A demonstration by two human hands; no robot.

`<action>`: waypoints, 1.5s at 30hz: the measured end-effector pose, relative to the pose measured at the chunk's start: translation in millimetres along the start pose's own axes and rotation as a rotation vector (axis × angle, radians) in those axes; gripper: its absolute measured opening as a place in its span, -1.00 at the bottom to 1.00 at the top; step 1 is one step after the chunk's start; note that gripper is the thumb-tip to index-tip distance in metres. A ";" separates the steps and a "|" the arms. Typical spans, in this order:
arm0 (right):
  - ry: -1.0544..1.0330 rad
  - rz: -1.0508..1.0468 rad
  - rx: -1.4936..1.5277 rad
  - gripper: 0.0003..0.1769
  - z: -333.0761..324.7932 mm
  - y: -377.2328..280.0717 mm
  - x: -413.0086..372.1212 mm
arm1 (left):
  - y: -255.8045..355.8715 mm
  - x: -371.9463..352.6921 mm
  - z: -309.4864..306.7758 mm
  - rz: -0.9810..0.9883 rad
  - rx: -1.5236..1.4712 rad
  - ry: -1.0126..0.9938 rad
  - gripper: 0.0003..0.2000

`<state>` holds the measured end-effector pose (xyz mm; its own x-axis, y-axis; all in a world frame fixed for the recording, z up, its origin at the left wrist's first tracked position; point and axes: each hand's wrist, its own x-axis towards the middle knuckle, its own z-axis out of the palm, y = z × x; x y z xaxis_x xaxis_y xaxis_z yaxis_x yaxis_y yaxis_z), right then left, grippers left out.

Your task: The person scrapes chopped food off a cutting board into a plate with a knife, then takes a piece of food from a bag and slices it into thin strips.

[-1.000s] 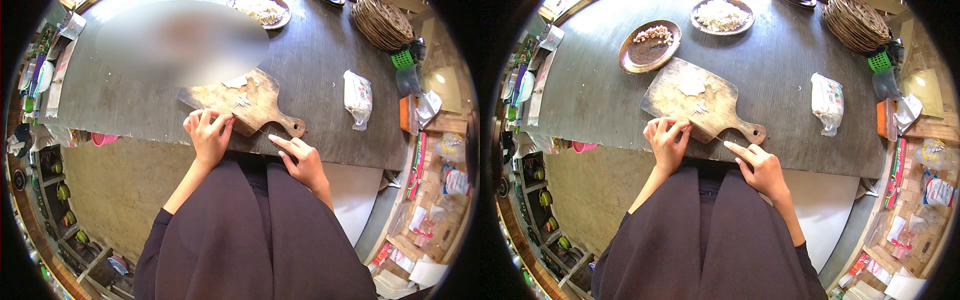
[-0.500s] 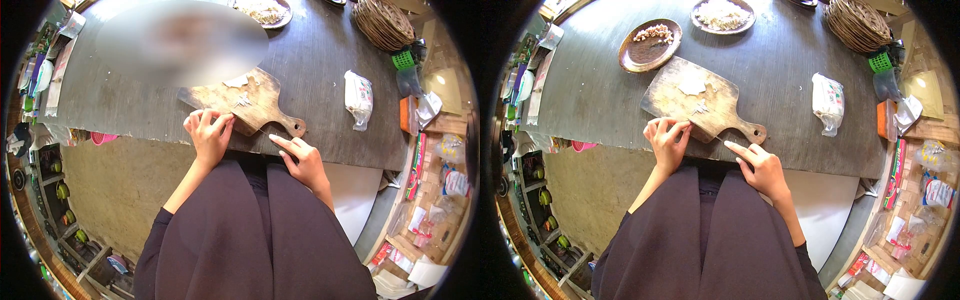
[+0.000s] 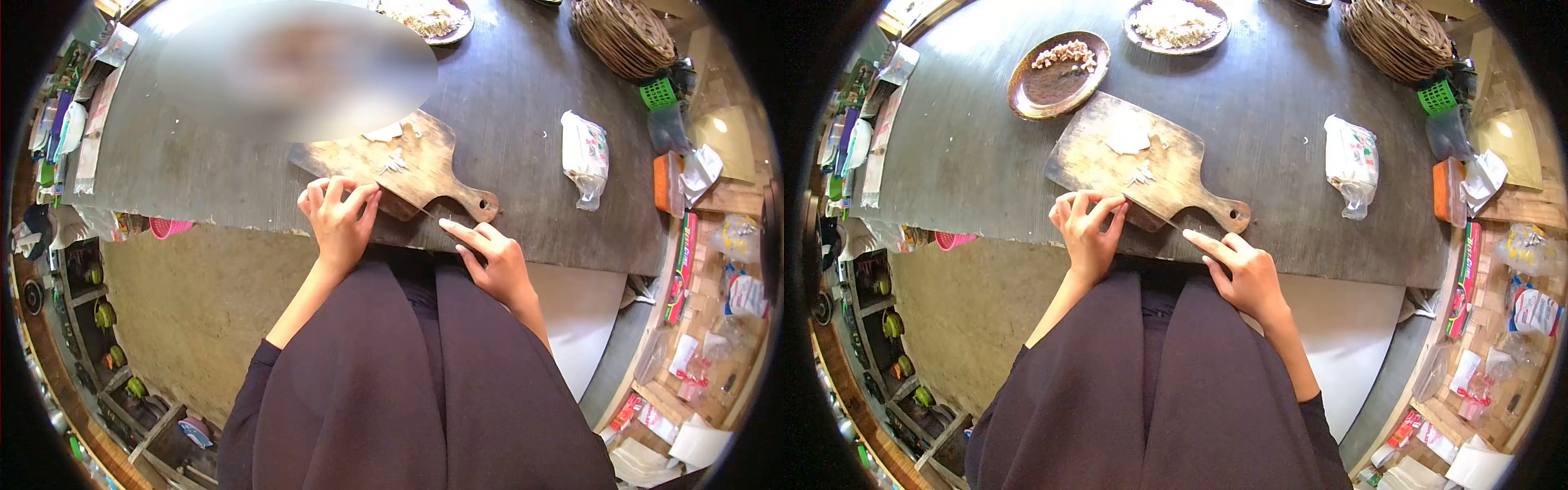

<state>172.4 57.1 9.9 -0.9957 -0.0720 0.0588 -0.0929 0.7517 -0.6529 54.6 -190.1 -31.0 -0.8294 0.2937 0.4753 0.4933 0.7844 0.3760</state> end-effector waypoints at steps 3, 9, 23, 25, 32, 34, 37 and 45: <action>0.035 -0.004 -0.025 -0.41 2.5 -0.3 8.6 | 0.2 1.2 -0.4 0.002 -0.005 -0.009 -0.84; 0.099 0.017 0.007 -0.41 -7.8 -3.6 11.1 | 0.8 0.5 -1.8 -0.008 0.008 -0.016 -0.83; 0.015 0.002 0.032 -0.38 -11.6 -7.8 4.8 | 0.6 -6.7 -2.7 0.000 -0.009 0.026 -0.83; -0.002 0.000 0.027 -0.38 -13.0 -8.7 4.7 | 0.9 -6.5 -3.0 -0.006 -0.006 0.023 -0.83; -0.030 0.015 0.014 -0.37 -9.5 -10.3 1.8 | -0.3 -8.1 -2.4 0.011 0.003 0.017 -0.81; 0.001 0.031 0.031 -0.37 -3.9 -10.1 -1.0 | -0.4 -8.5 -2.3 0.015 0.001 0.016 -0.81; 0.022 0.040 0.053 -0.36 3.4 -9.9 -7.4 | -0.4 -8.0 -2.7 0.014 0.005 0.010 -0.79; 0.016 0.099 0.059 -0.35 14.1 -22.4 -16.2 | 0.0 -6.9 -3.5 0.013 0.002 -0.008 -0.79</action>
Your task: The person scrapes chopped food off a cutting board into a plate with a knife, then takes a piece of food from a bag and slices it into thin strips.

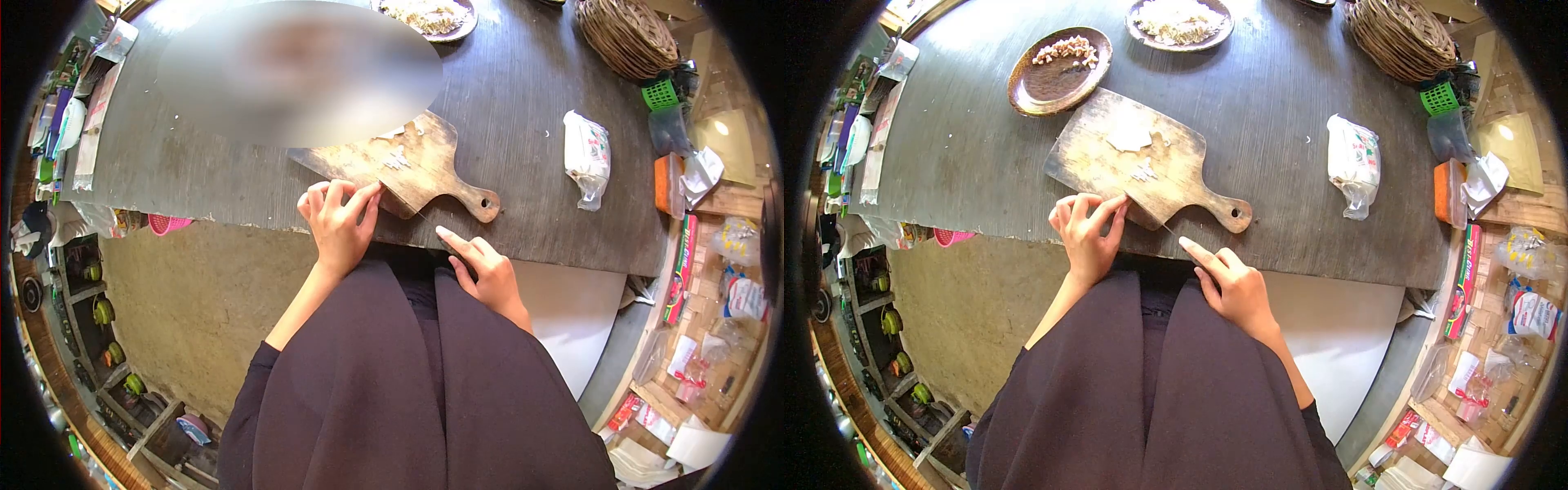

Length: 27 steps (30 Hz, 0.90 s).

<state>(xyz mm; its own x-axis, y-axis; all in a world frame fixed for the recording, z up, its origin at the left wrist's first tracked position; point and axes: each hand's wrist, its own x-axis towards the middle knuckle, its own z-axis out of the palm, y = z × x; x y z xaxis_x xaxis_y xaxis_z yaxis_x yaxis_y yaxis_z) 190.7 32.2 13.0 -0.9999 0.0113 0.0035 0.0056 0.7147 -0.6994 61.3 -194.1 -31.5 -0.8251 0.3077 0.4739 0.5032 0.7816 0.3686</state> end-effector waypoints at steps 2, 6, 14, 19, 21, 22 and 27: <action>0.009 0.004 -0.025 -0.36 3.3 -2.5 -2.0 | 0.0 0.2 -0.1 0.000 -0.003 -0.001 -0.79; 0.074 -0.070 -0.097 -0.35 13.4 4.9 -4.0 | -0.1 0.3 -0.3 -0.002 -0.007 -0.006 -0.79; 0.072 -0.061 -0.111 -0.34 20.2 2.5 1.0 | -1.1 -0.4 0.7 -0.003 -0.006 -0.014 -0.80; 0.064 -0.051 -0.105 -0.35 12.1 -1.7 -2.5 | -0.4 -0.7 0.5 -0.011 0.008 -0.013 -0.78; 0.046 -0.038 -0.120 -0.36 6.4 2.3 -7.3 | -0.8 -0.3 0.8 -0.013 -0.002 -0.012 -0.78; 0.048 -0.045 -0.120 -0.36 5.9 5.8 -6.4 | -1.0 0.2 0.1 -0.014 0.002 -0.006 -0.78; 0.076 -0.046 -0.116 -0.33 2.3 7.6 3.8 | 0.7 0.6 -0.9 -0.015 -0.007 -0.004 -0.79</action>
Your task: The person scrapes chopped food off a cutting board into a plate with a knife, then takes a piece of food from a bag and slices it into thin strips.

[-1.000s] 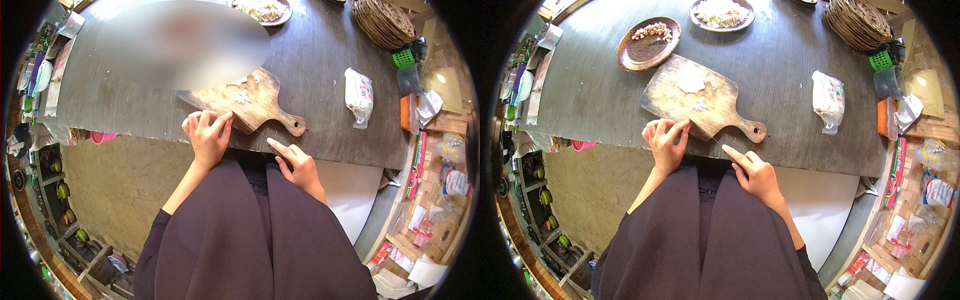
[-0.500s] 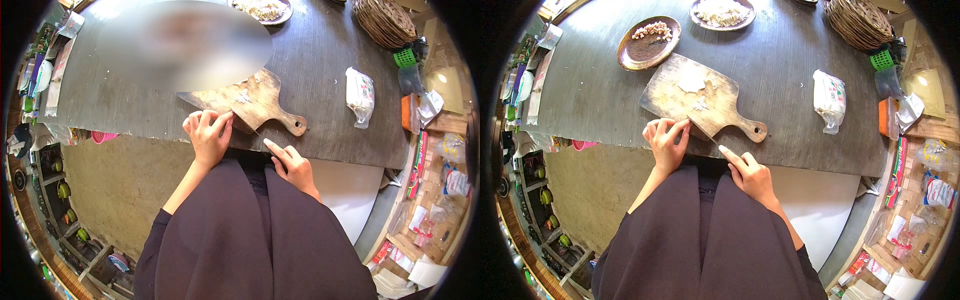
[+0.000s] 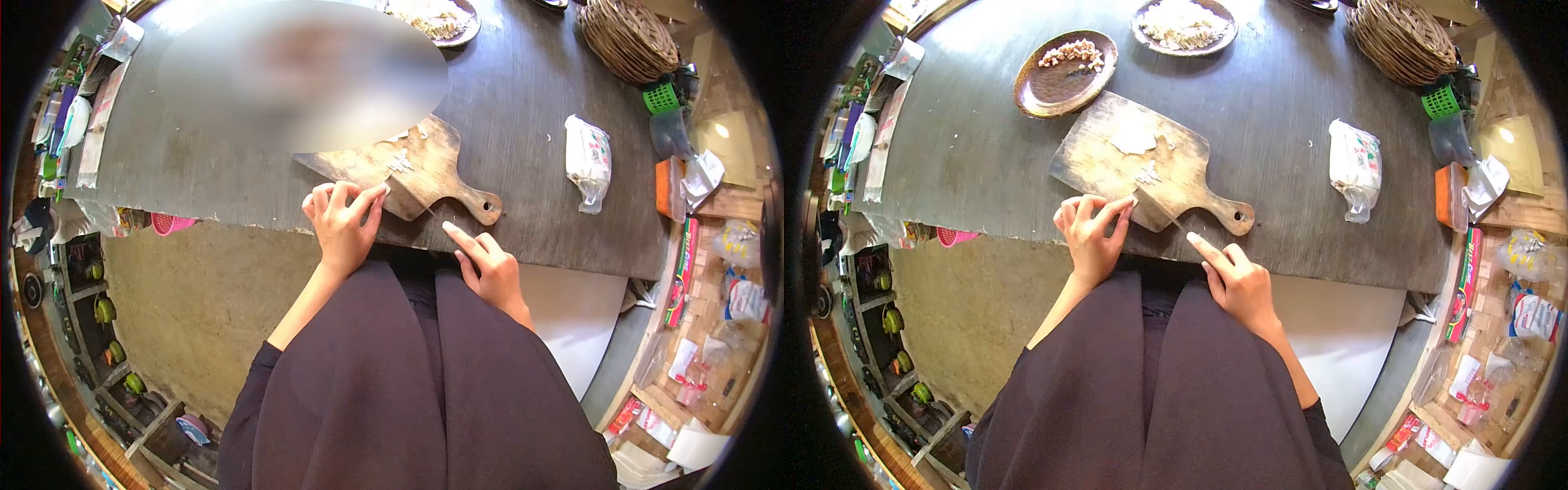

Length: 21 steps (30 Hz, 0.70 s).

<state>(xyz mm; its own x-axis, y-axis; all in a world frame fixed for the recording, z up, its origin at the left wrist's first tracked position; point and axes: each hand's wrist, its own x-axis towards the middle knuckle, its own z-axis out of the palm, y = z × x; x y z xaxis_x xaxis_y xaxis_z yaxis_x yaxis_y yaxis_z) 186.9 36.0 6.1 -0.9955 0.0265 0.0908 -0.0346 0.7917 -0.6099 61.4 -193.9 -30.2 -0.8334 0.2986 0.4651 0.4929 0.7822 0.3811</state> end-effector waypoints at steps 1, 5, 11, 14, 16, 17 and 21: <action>0.000 -0.003 0.001 -0.33 -0.3 0.7 1.2 | 0.0 -0.3 -0.3 -0.001 0.002 0.002 -0.79; -0.018 -0.005 0.031 -0.34 -4.5 -0.7 2.1 | -0.6 -0.3 0.7 0.009 0.008 0.020 -0.80; -0.061 -0.005 0.046 -0.36 -3.4 -4.6 -0.9 | -1.3 -0.9 0.8 0.009 0.009 0.015 -0.82; -0.053 -0.004 0.047 -0.36 -0.5 -4.7 -2.1 | -1.3 -1.4 1.1 0.004 0.003 0.013 -0.82; -0.047 -0.010 0.042 -0.37 0.5 -5.0 -1.8 | -1.4 -1.5 1.3 0.004 0.006 0.010 -0.82; -0.053 -0.007 0.033 -0.36 0.4 -5.7 -1.1 | -1.7 -1.5 1.1 0.004 0.003 0.008 -0.82; -0.046 -0.015 0.007 -0.33 6.8 -8.5 3.5 | -1.7 -1.6 1.0 0.003 0.003 -0.003 -0.82</action>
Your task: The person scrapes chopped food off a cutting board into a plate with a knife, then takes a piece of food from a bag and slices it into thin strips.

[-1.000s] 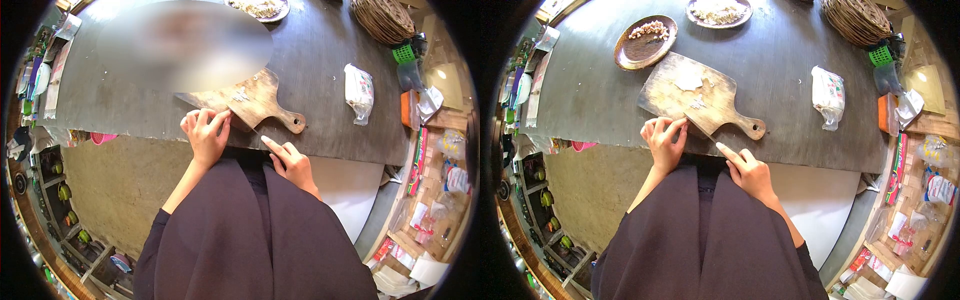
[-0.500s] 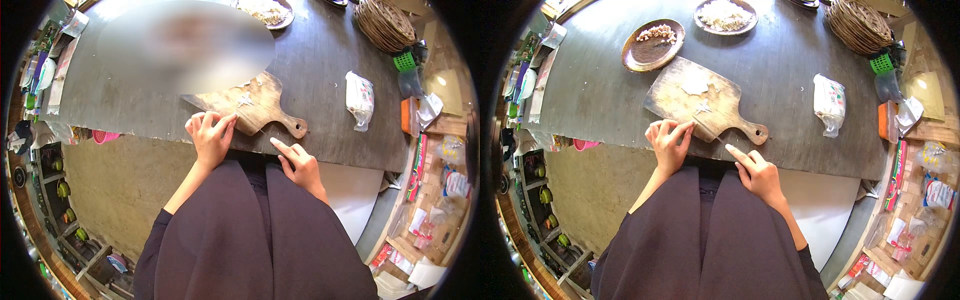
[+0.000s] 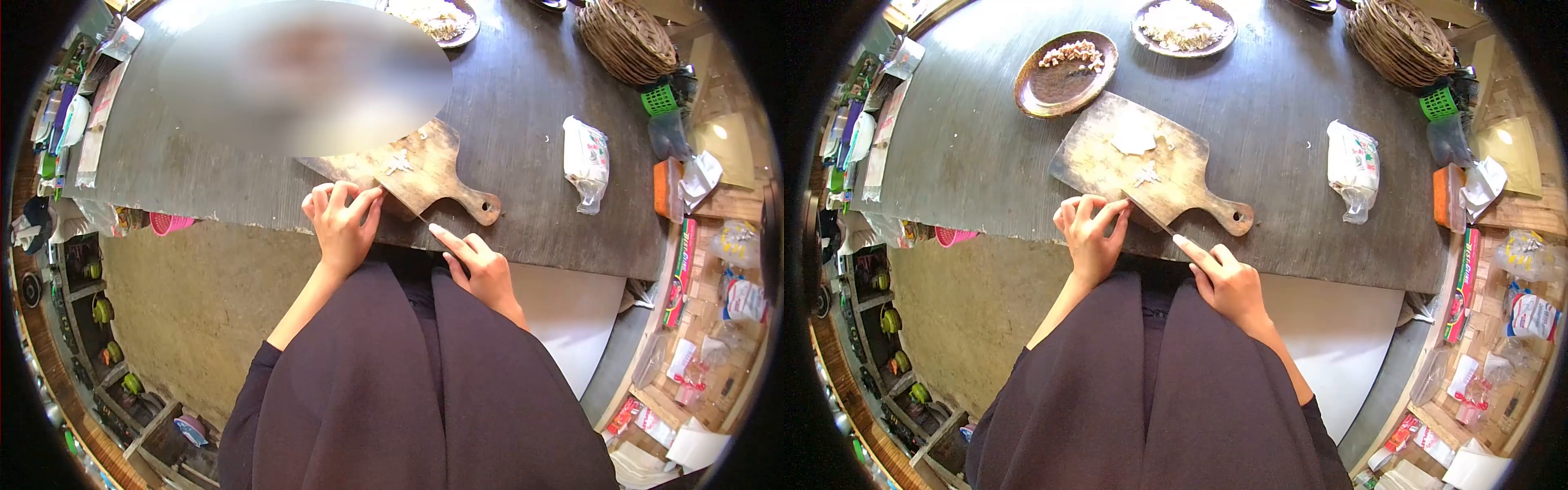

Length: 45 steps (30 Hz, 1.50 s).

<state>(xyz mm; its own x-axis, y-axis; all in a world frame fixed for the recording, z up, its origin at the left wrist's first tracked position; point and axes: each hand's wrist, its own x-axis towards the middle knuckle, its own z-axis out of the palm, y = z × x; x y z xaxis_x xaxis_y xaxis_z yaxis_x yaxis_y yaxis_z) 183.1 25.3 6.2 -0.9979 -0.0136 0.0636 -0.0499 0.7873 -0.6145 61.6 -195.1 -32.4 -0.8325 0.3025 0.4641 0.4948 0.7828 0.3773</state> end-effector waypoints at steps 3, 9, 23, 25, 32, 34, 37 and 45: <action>-0.016 0.016 -0.004 -0.33 1.8 -2.5 4.0 | -1.1 -0.4 1.5 0.007 0.000 0.015 -0.85; 0.005 0.020 0.023 -0.35 -5.4 7.4 -15.9 | -0.4 -0.1 2.5 -0.039 -0.055 0.017 -0.83; -0.002 0.053 0.081 -0.37 -11.9 2.0 -6.2 | 1.2 -0.4 1.7 -0.046 -0.055 0.029 -0.85; -0.002 0.040 0.091 -0.37 -8.6 0.0 -6.4 | 0.9 -0.4 2.1 -0.049 -0.050 0.038 -0.85; -0.020 0.050 0.044 -0.38 -5.9 -2.9 -6.7 | 0.7 0.5 0.9 -0.039 -0.059 0.037 -0.86; -0.011 0.031 0.024 -0.38 -4.0 -1.9 -7.4 | 0.7 0.3 1.1 -0.040 -0.060 0.036 -0.86; 0.055 -0.066 -0.023 -0.36 2.6 6.7 -8.5 | -0.4 -0.9 1.8 -0.040 -0.063 0.034 -0.86; 0.013 0.029 -0.011 -0.37 2.3 0.3 -12.8 | -0.3 1.6 -1.6 -0.059 -0.080 0.004 -0.85</action>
<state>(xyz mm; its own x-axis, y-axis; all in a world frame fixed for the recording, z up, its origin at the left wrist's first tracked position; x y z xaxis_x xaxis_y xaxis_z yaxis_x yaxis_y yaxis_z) 195.8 24.3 3.4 -0.9983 0.0175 0.0564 -0.0204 0.7939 -0.6077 60.6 -195.8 -30.5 -0.8600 0.2547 0.4421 0.4630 0.7536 0.4666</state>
